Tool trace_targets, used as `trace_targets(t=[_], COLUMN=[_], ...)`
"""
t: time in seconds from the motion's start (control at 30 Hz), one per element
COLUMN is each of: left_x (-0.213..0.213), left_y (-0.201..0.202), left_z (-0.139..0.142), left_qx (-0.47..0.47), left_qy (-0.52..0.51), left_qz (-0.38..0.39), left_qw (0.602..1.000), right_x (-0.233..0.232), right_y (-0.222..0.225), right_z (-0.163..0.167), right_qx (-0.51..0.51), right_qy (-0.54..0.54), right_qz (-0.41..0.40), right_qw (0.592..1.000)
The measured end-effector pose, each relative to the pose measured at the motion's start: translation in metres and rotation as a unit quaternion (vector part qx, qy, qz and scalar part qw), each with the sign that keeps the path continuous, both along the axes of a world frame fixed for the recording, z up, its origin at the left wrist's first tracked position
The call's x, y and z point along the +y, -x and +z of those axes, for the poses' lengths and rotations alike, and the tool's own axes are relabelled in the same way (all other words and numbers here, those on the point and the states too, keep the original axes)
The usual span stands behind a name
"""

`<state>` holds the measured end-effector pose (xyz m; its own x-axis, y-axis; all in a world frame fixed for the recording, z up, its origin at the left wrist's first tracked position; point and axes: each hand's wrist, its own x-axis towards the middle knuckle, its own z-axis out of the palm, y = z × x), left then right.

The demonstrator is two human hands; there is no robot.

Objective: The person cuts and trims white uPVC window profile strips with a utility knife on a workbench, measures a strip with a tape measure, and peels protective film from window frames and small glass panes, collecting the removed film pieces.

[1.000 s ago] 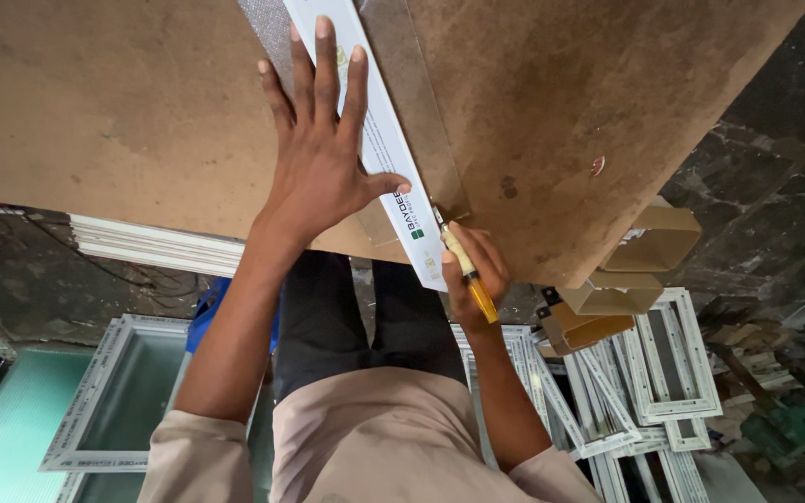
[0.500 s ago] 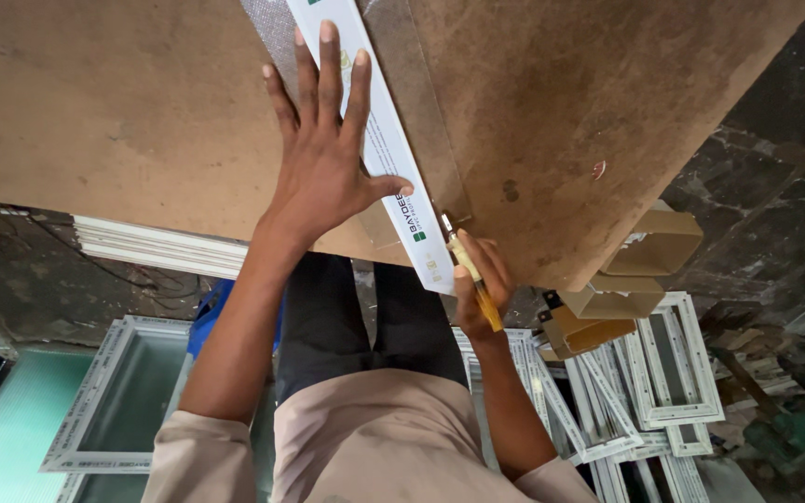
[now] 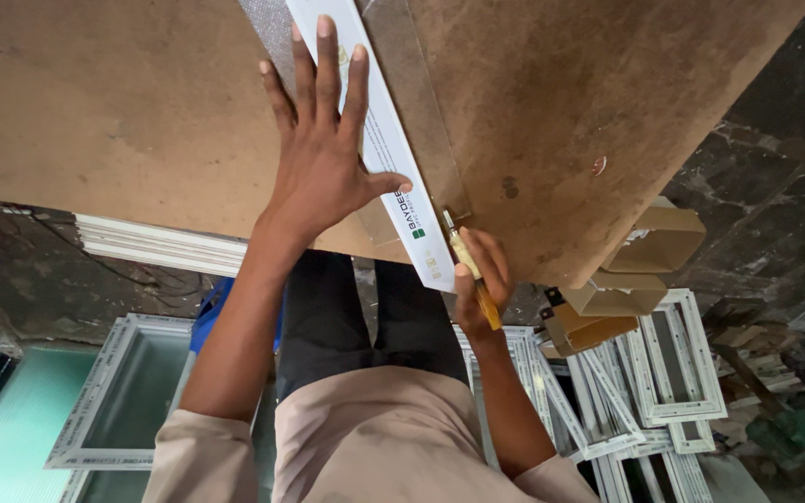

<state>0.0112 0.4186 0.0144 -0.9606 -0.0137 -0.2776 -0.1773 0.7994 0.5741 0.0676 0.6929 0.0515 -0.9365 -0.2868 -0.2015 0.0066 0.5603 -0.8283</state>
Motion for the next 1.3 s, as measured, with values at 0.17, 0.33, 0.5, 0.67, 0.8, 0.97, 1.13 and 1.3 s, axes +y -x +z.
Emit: trace_targets(t=[0.17, 0.33, 0.5, 0.67, 0.8, 0.97, 1.13, 1.3], left_x=[0.002, 0.007, 0.01, 0.011, 0.013, 0.013, 0.013, 0.013], left_y=[0.001, 0.004, 0.007, 0.009, 0.01, 0.012, 0.01, 0.009], left_z=[0.003, 0.012, 0.02, 0.024, 0.027, 0.028, 0.027, 0.024], left_qx=[-0.011, 0.007, -0.008, -0.006, -0.006, -0.013, -0.004, 0.013], left_qy=[0.0, 0.019, 0.032, 0.018, 0.026, 0.019, 0.012, 0.007], left_qz=[0.008, 0.02, 0.018, 0.028, 0.03, 0.033, 0.036, 0.036], left_qw=[1.0, 1.0, 0.999, 0.999, 0.999, 0.999, 0.999, 0.999], right_x=[0.001, -0.003, -0.004, -0.001, -0.002, -0.003, -0.001, -0.001], right_y=[-0.002, -0.004, -0.002, 0.005, 0.009, 0.009, 0.008, 0.008], right_z=[-0.001, -0.004, -0.001, 0.001, -0.001, -0.004, -0.007, -0.009], right_qx=[-0.002, -0.005, -0.005, -0.047, -0.056, -0.031, -0.042, -0.045], right_qy=[-0.008, -0.002, 0.025, 0.04, 0.025, 0.004, 0.025, 0.008], right_qz=[0.0, 0.004, 0.03, 0.042, 0.058, 0.069, 0.063, 0.064], right_qw=[1.0, 1.0, 0.999, 0.997, 0.996, 0.997, 0.997, 0.997])
